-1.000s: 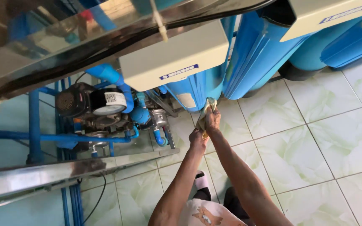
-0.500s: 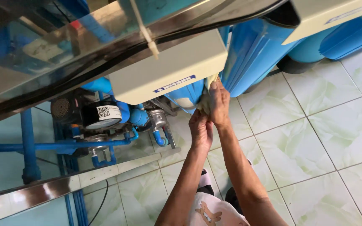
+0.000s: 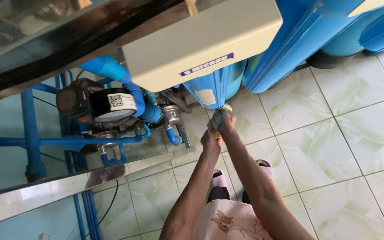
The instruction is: Cleaning and wiping down the exterior of a water filtration and treatment system using a cloth.
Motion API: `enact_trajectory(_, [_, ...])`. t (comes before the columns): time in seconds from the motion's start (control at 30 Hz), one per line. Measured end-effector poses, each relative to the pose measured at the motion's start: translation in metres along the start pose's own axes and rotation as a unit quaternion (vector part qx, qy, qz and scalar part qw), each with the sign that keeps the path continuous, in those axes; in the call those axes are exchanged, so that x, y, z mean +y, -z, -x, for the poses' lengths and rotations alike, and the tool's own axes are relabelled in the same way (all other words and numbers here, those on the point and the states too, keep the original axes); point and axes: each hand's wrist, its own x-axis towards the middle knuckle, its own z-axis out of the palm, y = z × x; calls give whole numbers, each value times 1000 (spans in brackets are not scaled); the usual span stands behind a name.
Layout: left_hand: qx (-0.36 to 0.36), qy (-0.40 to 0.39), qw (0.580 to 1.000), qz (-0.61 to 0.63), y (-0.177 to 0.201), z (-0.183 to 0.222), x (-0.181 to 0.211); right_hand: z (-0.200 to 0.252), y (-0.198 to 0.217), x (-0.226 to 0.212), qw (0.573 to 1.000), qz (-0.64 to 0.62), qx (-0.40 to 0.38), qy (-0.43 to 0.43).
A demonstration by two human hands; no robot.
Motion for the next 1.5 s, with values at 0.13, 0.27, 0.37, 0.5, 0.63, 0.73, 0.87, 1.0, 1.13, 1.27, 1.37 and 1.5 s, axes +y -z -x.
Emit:
enact_trajectory(0.13, [-138,-124,983,5,-6,52,70,39,-30,-32,936,-299,-37,-181])
enact_trajectory(0.27, [-170,-161,971,-55,-89,207,124,80,-50,-111,829,-486,-35,-274])
enact_trajectory(0.37, [-245,-212,944,-61,-117,271,147,129,-50,-199,835,-495,-93,-222])
enact_trajectory(0.5, [-294,-282,906,-114,-129,299,149,150,-38,-243,826,-484,-147,-250])
enact_trajectory(0.63, [-262,-281,911,-153,-92,207,96,101,-42,-13,824,-438,-128,-336])
enact_trajectory(0.73, [-136,-287,929,-190,-62,139,68,-26,28,90,948,-161,-265,-76])
enact_trajectory(0.87, [-129,-154,965,-169,-51,145,64,13,24,-21,893,-327,-35,-308])
enact_trajectory(1.0, [-116,-210,922,-304,-70,157,68,56,11,-170,957,-266,-112,8])
enact_trajectory(1.13, [-98,-404,838,-352,-129,228,114,88,-2,-304,961,-226,-143,66])
enact_trajectory(1.27, [-220,-524,729,-382,-189,295,173,137,-5,-419,920,-215,-264,194])
enact_trajectory(1.37, [-270,-538,688,-406,-209,308,183,64,-10,-347,915,-179,-262,249])
enact_trajectory(1.5, [-233,-554,677,-425,-211,293,174,26,-30,-286,948,-168,-211,170])
